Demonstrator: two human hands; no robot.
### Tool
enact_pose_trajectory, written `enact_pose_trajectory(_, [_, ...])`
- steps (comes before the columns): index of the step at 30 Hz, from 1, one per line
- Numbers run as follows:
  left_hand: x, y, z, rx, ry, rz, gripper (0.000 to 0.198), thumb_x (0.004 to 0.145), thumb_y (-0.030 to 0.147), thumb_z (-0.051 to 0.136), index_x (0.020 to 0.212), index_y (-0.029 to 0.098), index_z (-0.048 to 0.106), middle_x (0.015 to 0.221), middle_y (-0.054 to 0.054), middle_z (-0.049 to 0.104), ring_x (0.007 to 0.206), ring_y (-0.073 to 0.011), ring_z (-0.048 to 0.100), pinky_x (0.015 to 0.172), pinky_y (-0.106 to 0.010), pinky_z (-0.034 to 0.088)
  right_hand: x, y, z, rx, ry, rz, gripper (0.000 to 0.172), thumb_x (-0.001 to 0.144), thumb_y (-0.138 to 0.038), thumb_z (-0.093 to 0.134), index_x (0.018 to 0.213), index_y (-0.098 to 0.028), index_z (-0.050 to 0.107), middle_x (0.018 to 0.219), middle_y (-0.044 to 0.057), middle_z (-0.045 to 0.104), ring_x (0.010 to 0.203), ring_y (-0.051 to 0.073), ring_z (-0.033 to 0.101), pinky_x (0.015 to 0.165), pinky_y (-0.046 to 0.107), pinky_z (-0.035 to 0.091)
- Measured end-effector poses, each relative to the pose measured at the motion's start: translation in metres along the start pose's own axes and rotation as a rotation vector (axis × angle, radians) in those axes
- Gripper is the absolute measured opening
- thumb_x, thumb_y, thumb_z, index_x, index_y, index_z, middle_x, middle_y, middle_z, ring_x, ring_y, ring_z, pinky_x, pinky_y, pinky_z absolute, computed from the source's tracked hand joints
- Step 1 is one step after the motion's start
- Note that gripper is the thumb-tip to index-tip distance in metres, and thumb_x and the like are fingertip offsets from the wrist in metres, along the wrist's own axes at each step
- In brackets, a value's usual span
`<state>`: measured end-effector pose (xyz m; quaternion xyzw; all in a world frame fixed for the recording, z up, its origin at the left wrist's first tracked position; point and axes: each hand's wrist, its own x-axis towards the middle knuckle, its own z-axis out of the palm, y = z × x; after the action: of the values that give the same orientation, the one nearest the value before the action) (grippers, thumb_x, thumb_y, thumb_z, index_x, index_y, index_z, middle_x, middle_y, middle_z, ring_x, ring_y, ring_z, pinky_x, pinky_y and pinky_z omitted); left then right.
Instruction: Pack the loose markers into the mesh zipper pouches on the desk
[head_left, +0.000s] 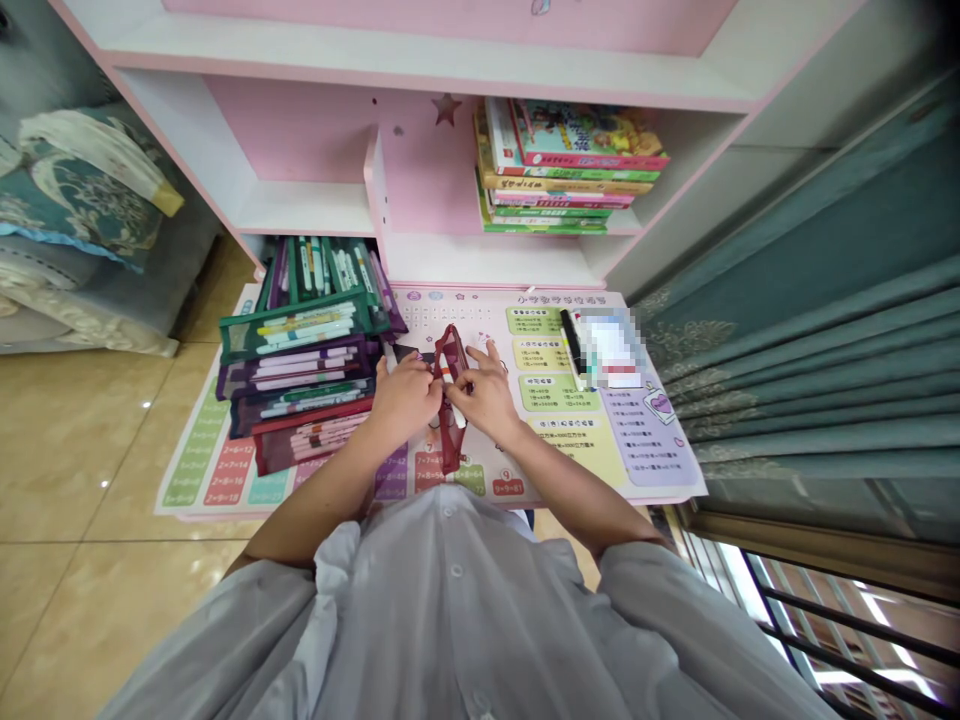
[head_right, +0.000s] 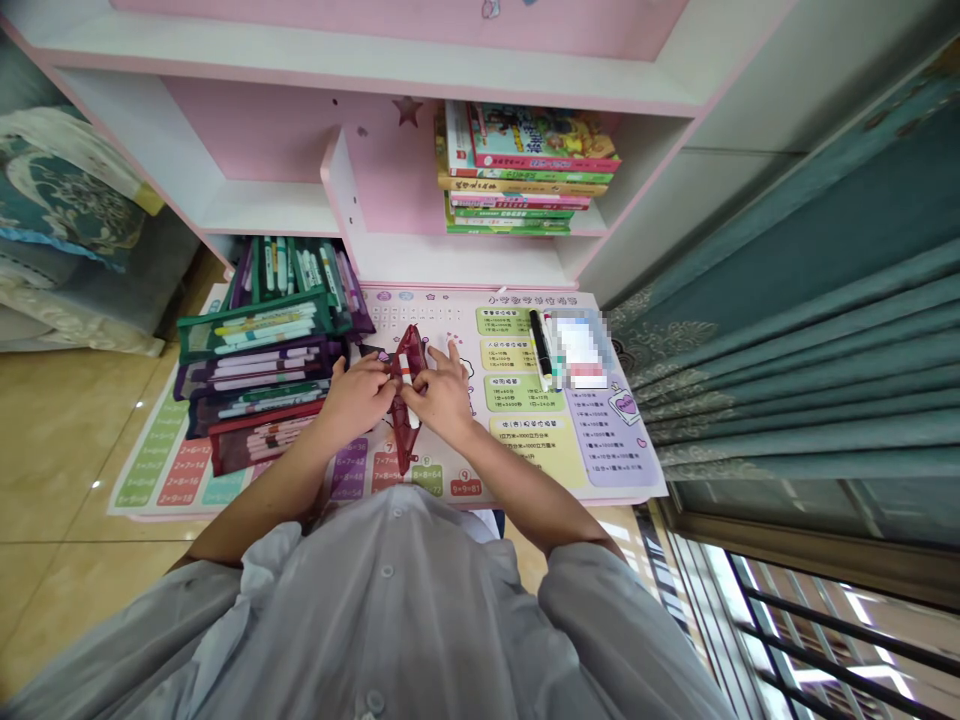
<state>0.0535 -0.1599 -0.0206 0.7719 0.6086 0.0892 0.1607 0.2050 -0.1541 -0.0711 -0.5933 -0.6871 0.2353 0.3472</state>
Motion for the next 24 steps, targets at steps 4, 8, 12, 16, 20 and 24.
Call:
enact_pose_trajectory(4, [0.0,0.0,-0.001,0.002,-0.002,-0.007,0.035,0.092,0.024,0.042,0.078,0.02,0.074,0.116,-0.01,0.071,0.133,-0.0284,0.05,0.116,-0.063,0.023,-0.001,-0.001,0.0,-0.033,-0.061,-0.031,0.018,0.07,-0.025,0.072,0.056,-0.02,0.063,0.141,0.007,0.055,0.149,0.037,0.022,0.116,0.063,0.024])
enact_pose_trajectory(8, [0.0,-0.001,0.0,0.007,-0.007,-0.017,0.033,0.092,0.024,0.043,0.081,0.021,0.074,0.12,-0.009,0.07,0.133,-0.0276,0.049,0.116,-0.061,0.024,-0.002,-0.001,0.001,-0.056,-0.103,-0.034,0.017,0.072,-0.024,0.07,0.056,-0.02,0.064,0.14,0.01,0.055,0.149,0.039,0.021,0.115,0.065,0.025])
enact_pose_trajectory(12, [0.001,-0.003,0.001,0.008,0.0,-0.012,0.033,0.092,0.025,0.044,0.081,0.021,0.074,0.119,-0.009,0.071,0.133,-0.0279,0.05,0.115,-0.062,0.024,-0.001,0.004,0.003,-0.044,-0.048,-0.069,0.014,0.069,-0.024,0.072,0.058,-0.021,0.064,0.14,0.006,0.055,0.149,0.036,0.022,0.117,0.062,0.025])
enact_pose_trajectory(16, [0.001,-0.003,0.001,0.006,0.002,-0.013,0.033,0.092,0.024,0.043,0.079,0.021,0.073,0.118,-0.009,0.071,0.133,-0.0272,0.05,0.116,-0.062,0.024,0.001,0.005,0.0,-0.017,-0.007,-0.133,0.013,0.072,-0.022,0.07,0.06,-0.021,0.064,0.139,0.007,0.056,0.147,0.035,0.028,0.119,0.059,0.027])
enact_pose_trajectory(20, [0.0,-0.002,-0.001,-0.007,-0.001,-0.014,0.034,0.093,0.024,0.043,0.077,0.021,0.073,0.117,-0.009,0.072,0.134,-0.0272,0.049,0.116,-0.063,0.024,0.01,0.008,-0.018,-0.002,0.135,-0.198,0.013,0.079,-0.025,0.064,0.067,-0.022,0.065,0.138,0.008,0.057,0.147,0.032,0.028,0.119,0.059,0.026])
enact_pose_trajectory(24, [0.0,-0.002,-0.003,-0.003,-0.014,-0.019,0.035,0.093,0.026,0.043,0.079,0.021,0.074,0.119,-0.009,0.071,0.134,-0.0286,0.049,0.115,-0.064,0.024,0.029,0.035,-0.051,-0.142,0.328,-0.091,0.013,0.082,-0.028,0.061,0.073,-0.021,0.065,0.134,0.011,0.058,0.145,0.034,0.03,0.117,0.065,0.022])
